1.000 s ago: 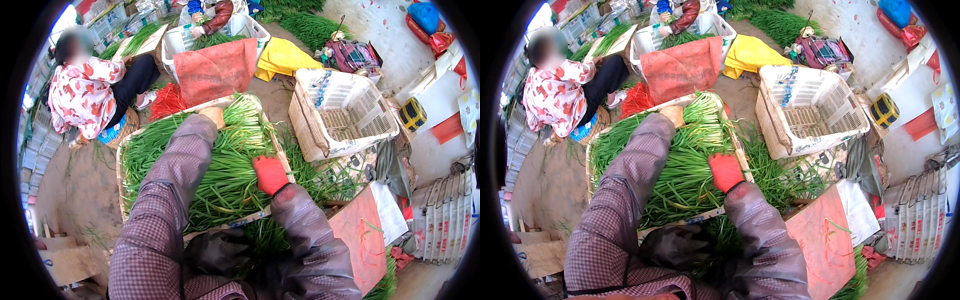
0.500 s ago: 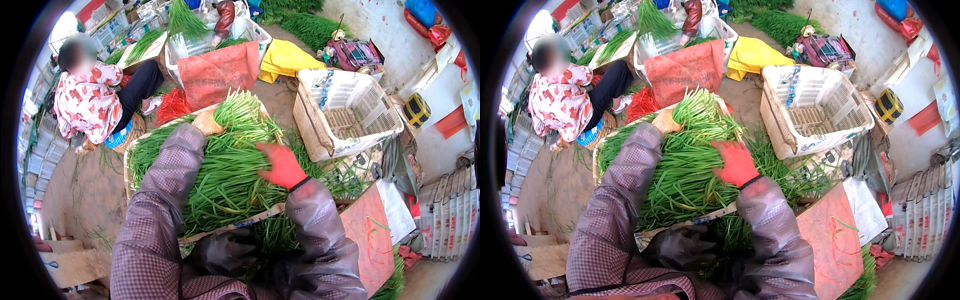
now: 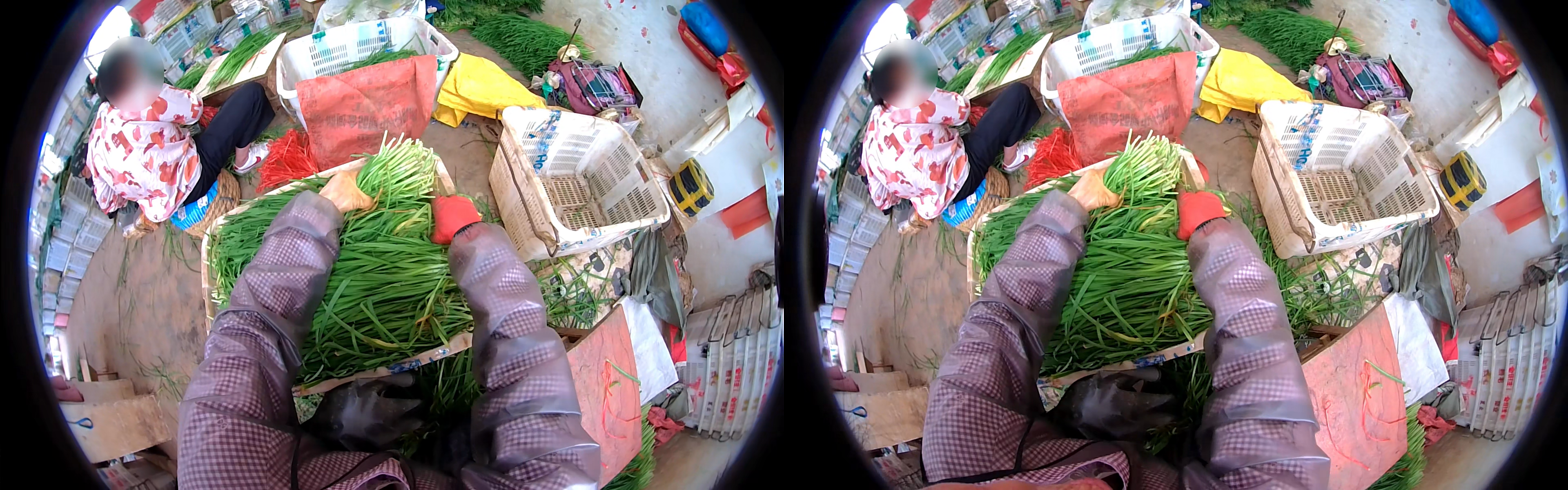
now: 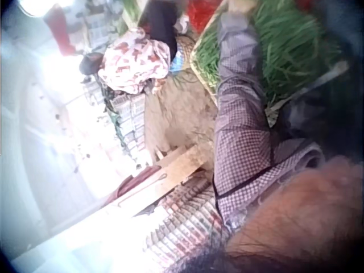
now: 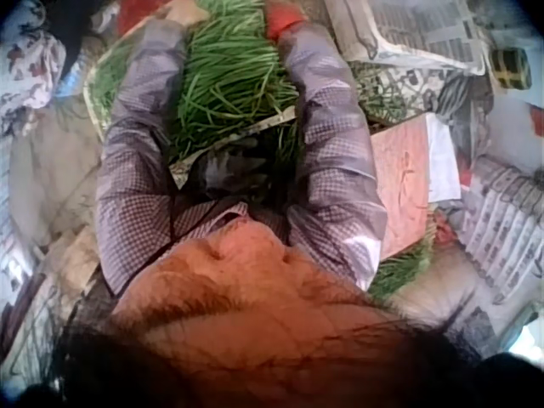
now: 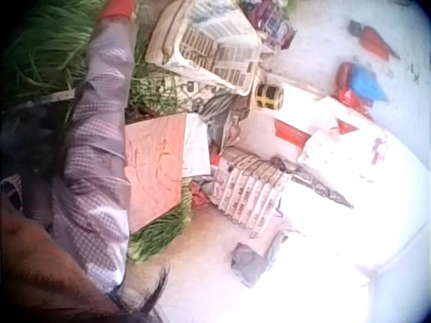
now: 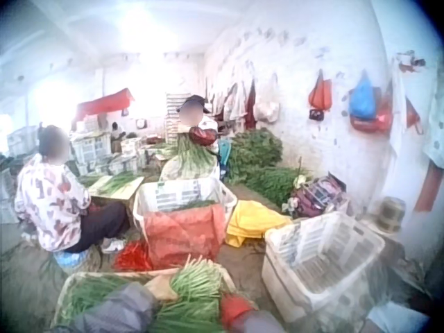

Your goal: The person bundles bunches of chives using red rubber bands on a wooden board, then lifts a white plastic crate and places it over a bin of chives.

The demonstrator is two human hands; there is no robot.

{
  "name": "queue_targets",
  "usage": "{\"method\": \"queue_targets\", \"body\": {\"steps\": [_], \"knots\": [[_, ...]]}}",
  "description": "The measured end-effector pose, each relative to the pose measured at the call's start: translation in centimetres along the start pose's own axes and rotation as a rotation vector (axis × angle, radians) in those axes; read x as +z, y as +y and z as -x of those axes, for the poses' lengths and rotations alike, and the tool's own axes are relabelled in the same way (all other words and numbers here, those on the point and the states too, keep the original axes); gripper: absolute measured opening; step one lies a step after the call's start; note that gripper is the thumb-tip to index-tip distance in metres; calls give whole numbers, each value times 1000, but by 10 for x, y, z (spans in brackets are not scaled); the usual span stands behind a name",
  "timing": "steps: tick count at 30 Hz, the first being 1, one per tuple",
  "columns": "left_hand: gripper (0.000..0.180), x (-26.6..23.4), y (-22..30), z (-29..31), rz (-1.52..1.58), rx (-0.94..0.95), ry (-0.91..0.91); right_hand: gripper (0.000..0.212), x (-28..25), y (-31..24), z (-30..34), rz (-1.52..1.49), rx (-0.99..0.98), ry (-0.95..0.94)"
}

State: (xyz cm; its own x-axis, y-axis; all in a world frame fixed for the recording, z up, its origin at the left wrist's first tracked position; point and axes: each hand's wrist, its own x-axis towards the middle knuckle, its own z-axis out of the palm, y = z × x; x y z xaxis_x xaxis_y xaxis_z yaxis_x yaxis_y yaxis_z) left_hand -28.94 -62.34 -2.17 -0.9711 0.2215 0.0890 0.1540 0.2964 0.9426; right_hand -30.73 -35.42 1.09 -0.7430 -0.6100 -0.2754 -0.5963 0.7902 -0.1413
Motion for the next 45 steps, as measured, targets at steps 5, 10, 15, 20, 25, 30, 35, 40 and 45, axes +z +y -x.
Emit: {"method": "queue_targets", "body": {"steps": [5,10,15,20,25,30,35,40,45], "knots": [[61,0,11,-2,-154,-59,-27,50,9,4,5,30,-59,15],[76,-3,32,0,-425,-313,-63,45,16,0,32,-189,-64,117],[103,-4,60,14,-842,-172,-73,38,0,-21,64,-81,-150,266],[115,27,144,61,-527,95,-391,34,-26,-47,106,87,-290,437],[114,57,146,83,-583,-57,-632,43,-19,-74,132,205,-252,311],[64,64,129,90,-43,-203,-452,57,-53,-44,183,-783,-167,714],[59,65,124,107,-17,-159,-243,48,-22,-32,224,-1850,162,914],[61,65,130,136,101,-139,-125,63,-8,-87,224,-2235,-30,733],[69,75,132,150,365,-132,-66,89,28,-118,180,-2147,-34,678]]}}
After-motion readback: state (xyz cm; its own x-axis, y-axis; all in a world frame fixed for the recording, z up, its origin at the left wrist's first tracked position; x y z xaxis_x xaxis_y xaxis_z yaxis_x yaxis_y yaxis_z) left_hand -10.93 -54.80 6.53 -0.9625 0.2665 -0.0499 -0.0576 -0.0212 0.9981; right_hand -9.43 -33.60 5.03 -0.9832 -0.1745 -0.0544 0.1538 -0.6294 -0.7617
